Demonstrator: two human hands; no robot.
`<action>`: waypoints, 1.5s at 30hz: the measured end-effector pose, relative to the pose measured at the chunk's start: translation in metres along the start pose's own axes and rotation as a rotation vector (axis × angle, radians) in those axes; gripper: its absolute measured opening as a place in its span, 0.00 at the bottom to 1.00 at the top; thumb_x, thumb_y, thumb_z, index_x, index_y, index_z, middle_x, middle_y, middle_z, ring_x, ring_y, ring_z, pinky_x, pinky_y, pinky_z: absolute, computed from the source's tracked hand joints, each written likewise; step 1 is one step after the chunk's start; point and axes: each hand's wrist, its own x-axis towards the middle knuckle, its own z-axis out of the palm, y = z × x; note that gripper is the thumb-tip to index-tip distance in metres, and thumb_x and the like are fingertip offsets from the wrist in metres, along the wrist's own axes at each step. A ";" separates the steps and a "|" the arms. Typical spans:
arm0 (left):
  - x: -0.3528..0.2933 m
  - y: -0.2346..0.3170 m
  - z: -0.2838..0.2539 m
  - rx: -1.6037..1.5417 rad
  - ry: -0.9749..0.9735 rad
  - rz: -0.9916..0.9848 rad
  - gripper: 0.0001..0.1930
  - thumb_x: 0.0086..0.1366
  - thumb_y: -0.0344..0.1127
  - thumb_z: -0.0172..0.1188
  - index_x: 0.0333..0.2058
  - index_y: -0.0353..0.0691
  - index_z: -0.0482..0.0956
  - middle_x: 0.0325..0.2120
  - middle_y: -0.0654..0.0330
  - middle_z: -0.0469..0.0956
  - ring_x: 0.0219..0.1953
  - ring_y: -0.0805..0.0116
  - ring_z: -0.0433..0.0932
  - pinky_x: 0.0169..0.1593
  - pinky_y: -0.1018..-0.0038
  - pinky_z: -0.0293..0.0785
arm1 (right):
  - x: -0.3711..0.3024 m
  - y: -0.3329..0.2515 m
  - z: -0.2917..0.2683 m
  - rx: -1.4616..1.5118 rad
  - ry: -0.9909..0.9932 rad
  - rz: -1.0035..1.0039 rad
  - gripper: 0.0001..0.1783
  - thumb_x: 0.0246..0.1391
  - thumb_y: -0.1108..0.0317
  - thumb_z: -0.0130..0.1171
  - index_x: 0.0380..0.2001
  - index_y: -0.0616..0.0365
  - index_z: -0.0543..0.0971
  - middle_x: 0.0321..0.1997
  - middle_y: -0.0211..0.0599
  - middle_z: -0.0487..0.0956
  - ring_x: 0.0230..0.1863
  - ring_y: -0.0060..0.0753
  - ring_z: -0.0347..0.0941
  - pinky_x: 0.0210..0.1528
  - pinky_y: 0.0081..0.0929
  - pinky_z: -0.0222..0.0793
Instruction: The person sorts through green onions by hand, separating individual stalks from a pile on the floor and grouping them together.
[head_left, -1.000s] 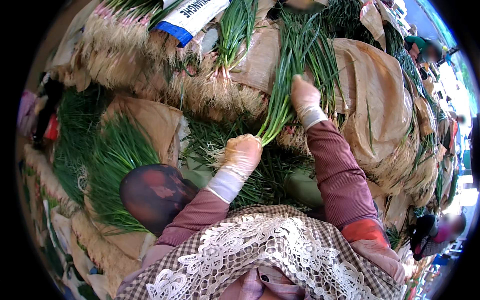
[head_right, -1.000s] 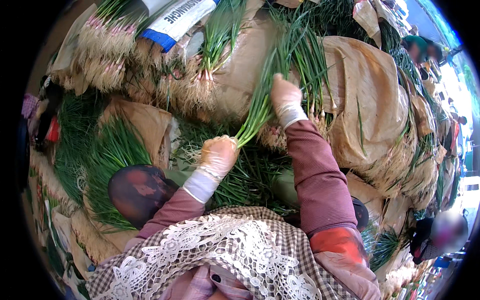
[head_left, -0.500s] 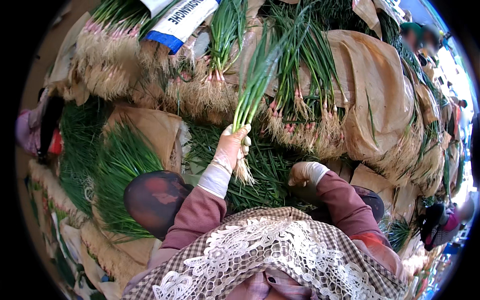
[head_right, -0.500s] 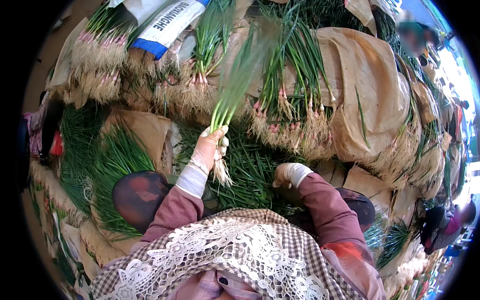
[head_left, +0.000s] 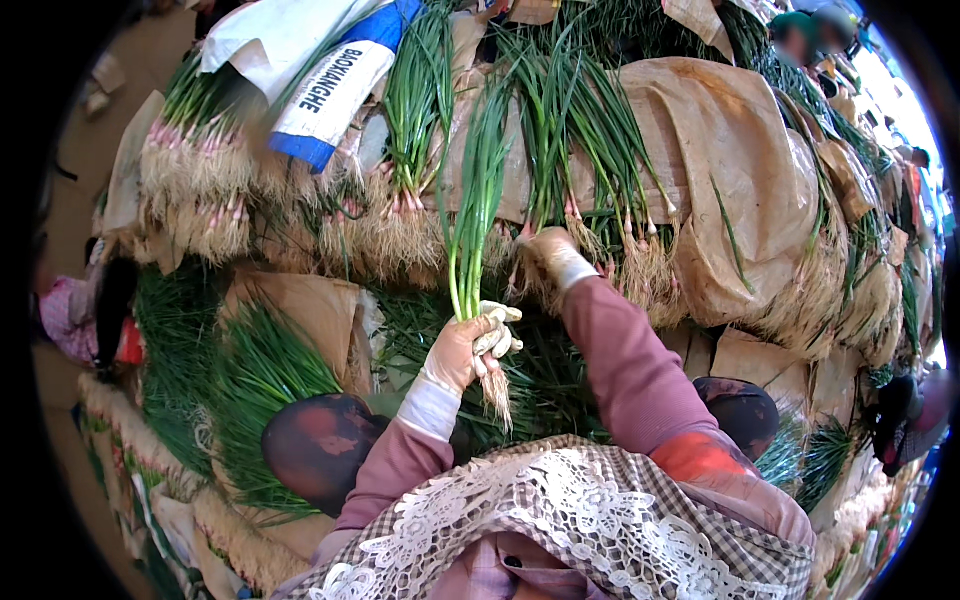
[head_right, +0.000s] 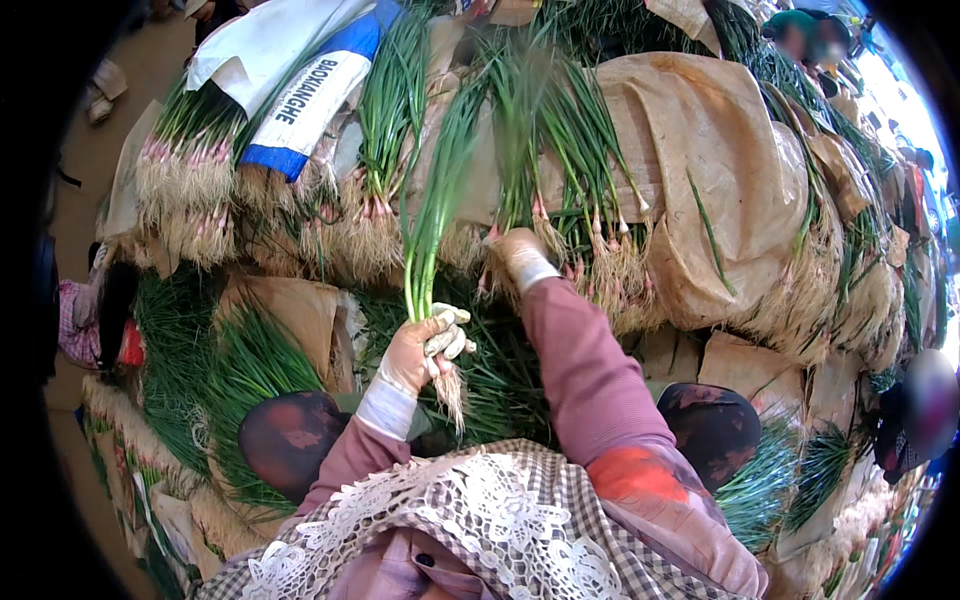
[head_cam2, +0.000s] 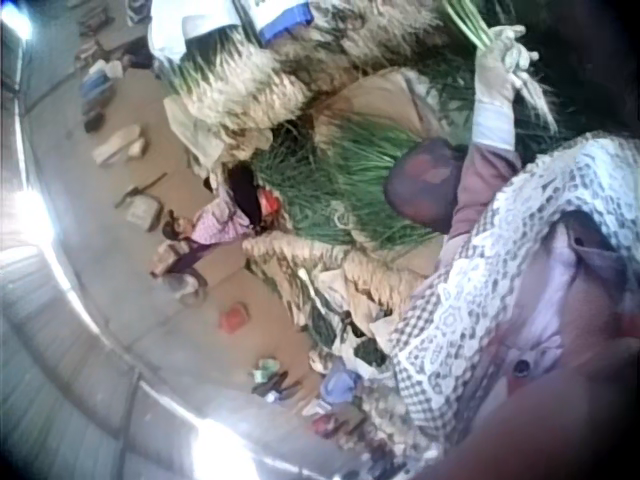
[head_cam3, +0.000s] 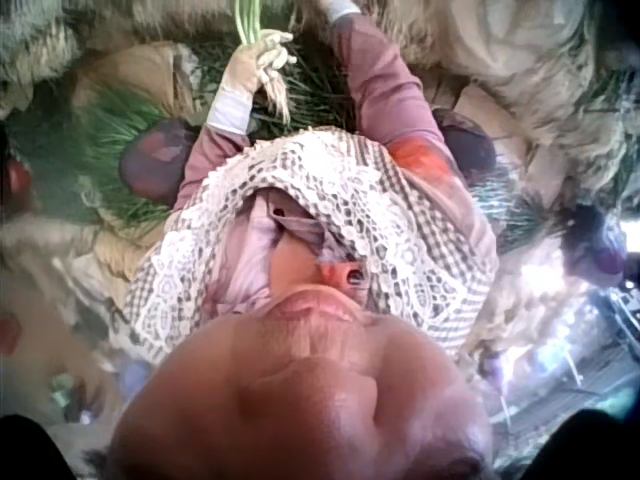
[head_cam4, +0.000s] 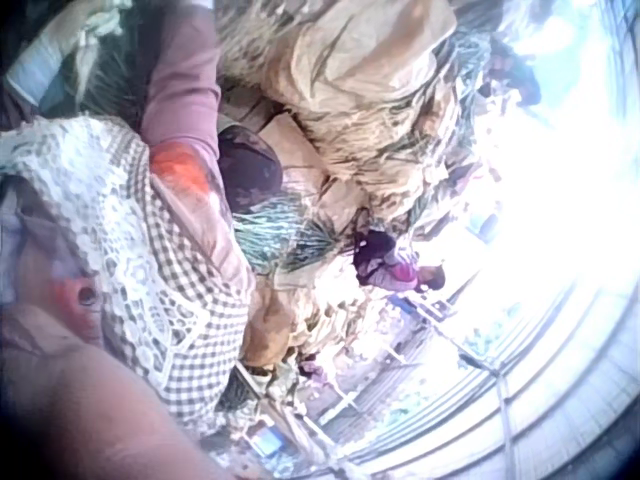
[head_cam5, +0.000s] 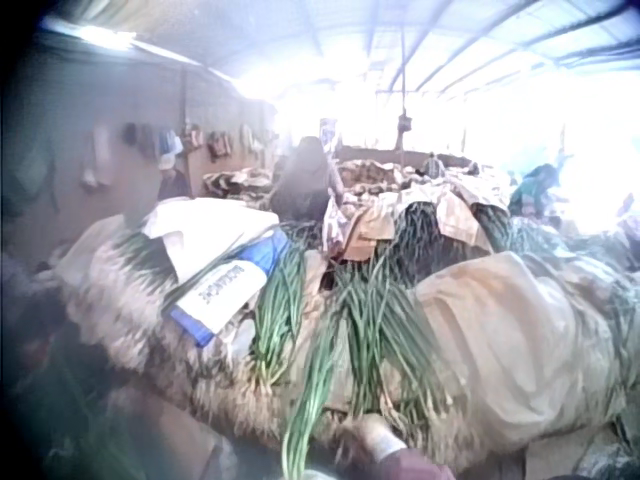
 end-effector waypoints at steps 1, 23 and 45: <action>-0.002 0.004 0.001 -0.007 -0.031 0.044 0.13 0.55 0.33 0.48 0.33 0.26 0.68 0.09 0.64 0.62 0.13 0.75 0.63 0.30 0.73 0.69 | 0.009 0.008 -0.010 0.094 0.087 -0.058 0.21 0.40 0.53 0.55 0.29 0.63 0.74 0.25 0.35 0.74 0.24 0.27 0.69 0.30 0.24 0.66; 0.036 -0.017 0.004 -0.260 0.262 -0.033 0.11 0.57 0.37 0.46 0.24 0.35 0.69 0.20 0.54 0.72 0.26 0.61 0.73 0.36 0.64 0.72 | -0.104 0.062 -0.084 0.066 0.492 -0.187 0.12 0.44 0.66 0.54 0.32 0.58 0.68 0.21 0.33 0.71 0.21 0.23 0.66 0.24 0.18 0.61; 0.027 -0.034 0.002 0.014 0.445 -0.118 0.11 0.57 0.37 0.47 0.29 0.34 0.71 0.23 0.56 0.74 0.21 0.69 0.73 0.20 0.79 0.67 | -0.111 0.069 0.008 0.363 -0.213 -0.564 0.23 0.50 0.49 0.41 0.33 0.61 0.70 0.29 0.36 0.74 0.29 0.28 0.68 0.34 0.25 0.63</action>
